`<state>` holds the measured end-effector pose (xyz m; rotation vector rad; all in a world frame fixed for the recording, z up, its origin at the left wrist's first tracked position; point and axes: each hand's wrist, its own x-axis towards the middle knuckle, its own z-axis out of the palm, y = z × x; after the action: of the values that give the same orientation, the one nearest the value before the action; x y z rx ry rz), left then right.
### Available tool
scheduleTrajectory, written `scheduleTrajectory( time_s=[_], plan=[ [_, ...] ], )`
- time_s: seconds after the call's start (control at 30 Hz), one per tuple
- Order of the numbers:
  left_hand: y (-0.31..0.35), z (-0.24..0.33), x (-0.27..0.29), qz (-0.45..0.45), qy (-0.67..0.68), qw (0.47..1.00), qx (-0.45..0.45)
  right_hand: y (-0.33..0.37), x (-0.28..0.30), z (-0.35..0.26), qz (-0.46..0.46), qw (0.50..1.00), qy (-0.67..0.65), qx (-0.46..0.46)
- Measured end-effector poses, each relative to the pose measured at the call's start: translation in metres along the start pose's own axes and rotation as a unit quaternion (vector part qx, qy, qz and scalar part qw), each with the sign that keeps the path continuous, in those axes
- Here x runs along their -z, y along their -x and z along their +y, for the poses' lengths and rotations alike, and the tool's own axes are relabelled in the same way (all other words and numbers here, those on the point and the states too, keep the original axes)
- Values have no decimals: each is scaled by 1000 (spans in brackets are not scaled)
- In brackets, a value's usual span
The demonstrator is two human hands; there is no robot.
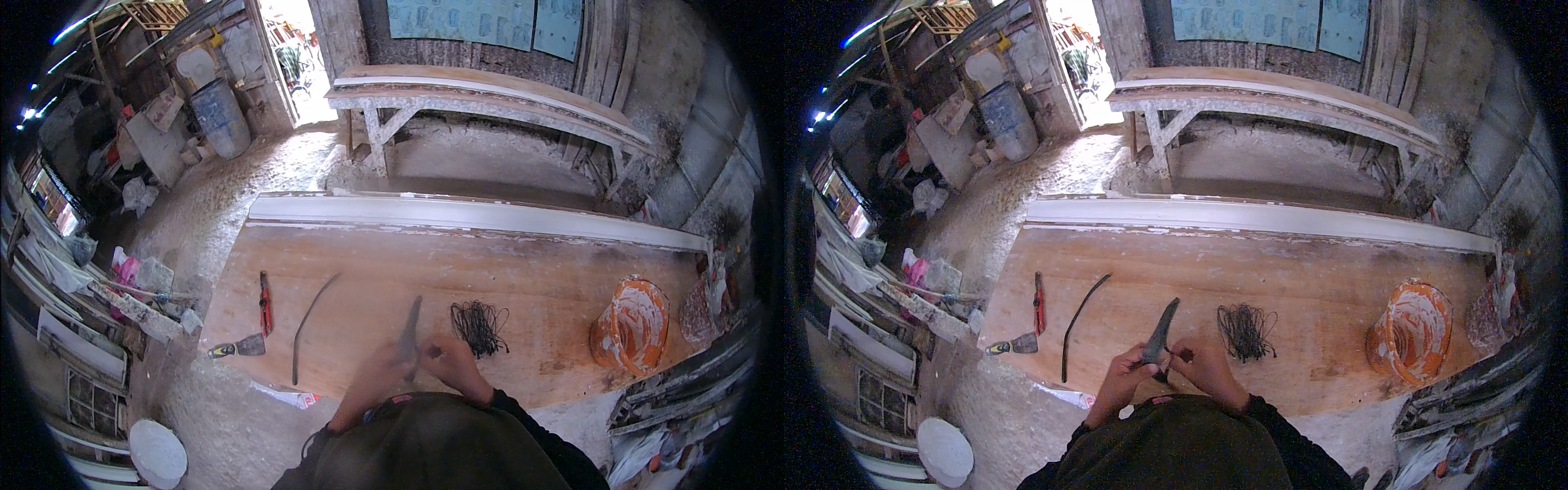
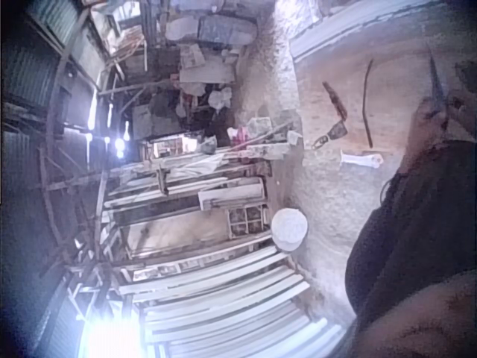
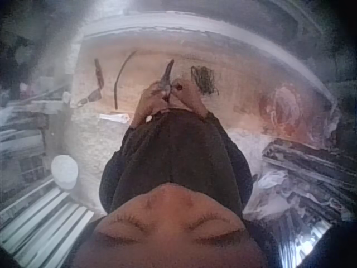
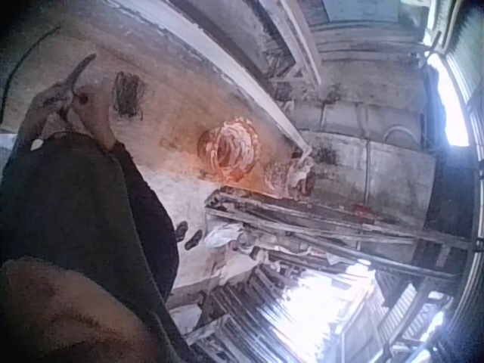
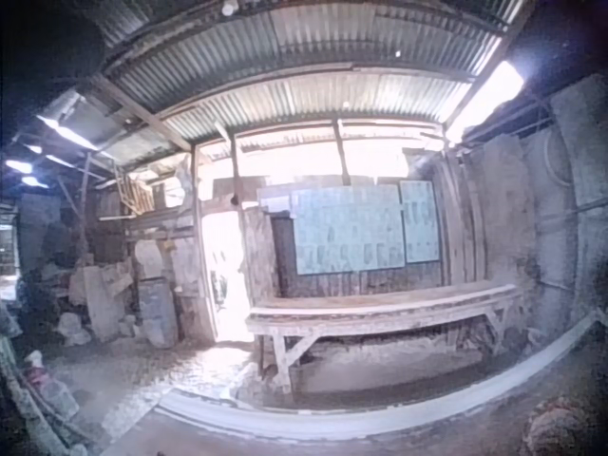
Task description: The person repeatedly bends thin metal rods by hand on a wooden workbench. They pick up individual rods, bend them into curved shapes, and place them back on the table. The process is repeated multiple times with similar rods.
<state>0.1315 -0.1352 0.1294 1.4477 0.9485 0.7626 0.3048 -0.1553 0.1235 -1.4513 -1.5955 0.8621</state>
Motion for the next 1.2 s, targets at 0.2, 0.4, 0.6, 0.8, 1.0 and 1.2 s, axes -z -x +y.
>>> scheduleTrajectory(
  time_s=[0.2,0.4,0.6,0.8,1.0,1.2],
  plan=[
    [25,-9,54,79,424,897,-97,-9,-12,67,-37,993,96,-53],
    [64,24,118,166,496,819,-236,-15,-29,113,-29,988,129,-74],
    [60,4,113,384,265,878,-108,-26,-32,117,28,992,108,-62],
    [21,-36,60,221,35,974,24,-20,-19,51,-27,999,-25,-38],
    [-7,-29,19,75,-83,993,32,-10,-8,0,-149,950,-263,-73],
    [-5,-12,13,44,-50,993,100,-5,-13,10,-134,939,-306,-82]
  ],
)
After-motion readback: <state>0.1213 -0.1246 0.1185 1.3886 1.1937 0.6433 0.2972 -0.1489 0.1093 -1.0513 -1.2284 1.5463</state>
